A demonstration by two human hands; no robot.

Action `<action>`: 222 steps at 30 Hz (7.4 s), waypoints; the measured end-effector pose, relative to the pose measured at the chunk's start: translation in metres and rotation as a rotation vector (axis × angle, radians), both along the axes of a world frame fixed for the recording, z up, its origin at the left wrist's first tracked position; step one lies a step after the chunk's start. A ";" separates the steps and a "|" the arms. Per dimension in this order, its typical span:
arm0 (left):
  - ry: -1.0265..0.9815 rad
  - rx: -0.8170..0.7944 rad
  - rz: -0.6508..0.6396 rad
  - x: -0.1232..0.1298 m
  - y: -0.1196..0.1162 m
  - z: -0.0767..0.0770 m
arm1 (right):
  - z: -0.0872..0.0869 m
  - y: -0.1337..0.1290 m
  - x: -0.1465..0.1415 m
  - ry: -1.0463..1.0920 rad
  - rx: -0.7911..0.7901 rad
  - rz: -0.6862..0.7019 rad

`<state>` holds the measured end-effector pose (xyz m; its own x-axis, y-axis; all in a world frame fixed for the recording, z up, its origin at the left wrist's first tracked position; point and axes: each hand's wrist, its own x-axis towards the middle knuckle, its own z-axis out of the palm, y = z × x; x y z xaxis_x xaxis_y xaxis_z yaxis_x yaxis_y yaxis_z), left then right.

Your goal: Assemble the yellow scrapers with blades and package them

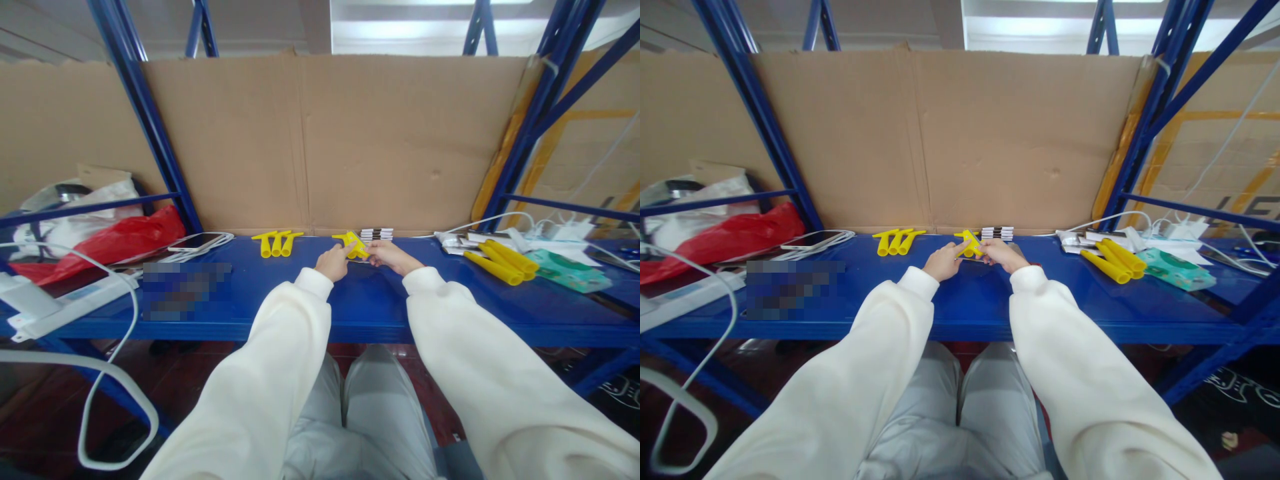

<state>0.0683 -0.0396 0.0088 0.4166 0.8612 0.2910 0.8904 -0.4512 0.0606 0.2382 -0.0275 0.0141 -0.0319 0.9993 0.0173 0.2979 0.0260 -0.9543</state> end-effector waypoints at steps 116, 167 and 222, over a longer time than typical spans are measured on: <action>-1.261 -1.257 -0.359 0.001 0.006 0.007 | -0.017 0.034 0.030 -0.082 0.519 0.165; -1.255 -1.298 -0.440 -0.004 0.004 0.007 | -0.017 0.020 0.027 0.132 0.430 0.211; -1.515 -1.109 -0.339 0.001 0.005 0.008 | -0.014 0.011 0.095 -0.720 0.184 0.147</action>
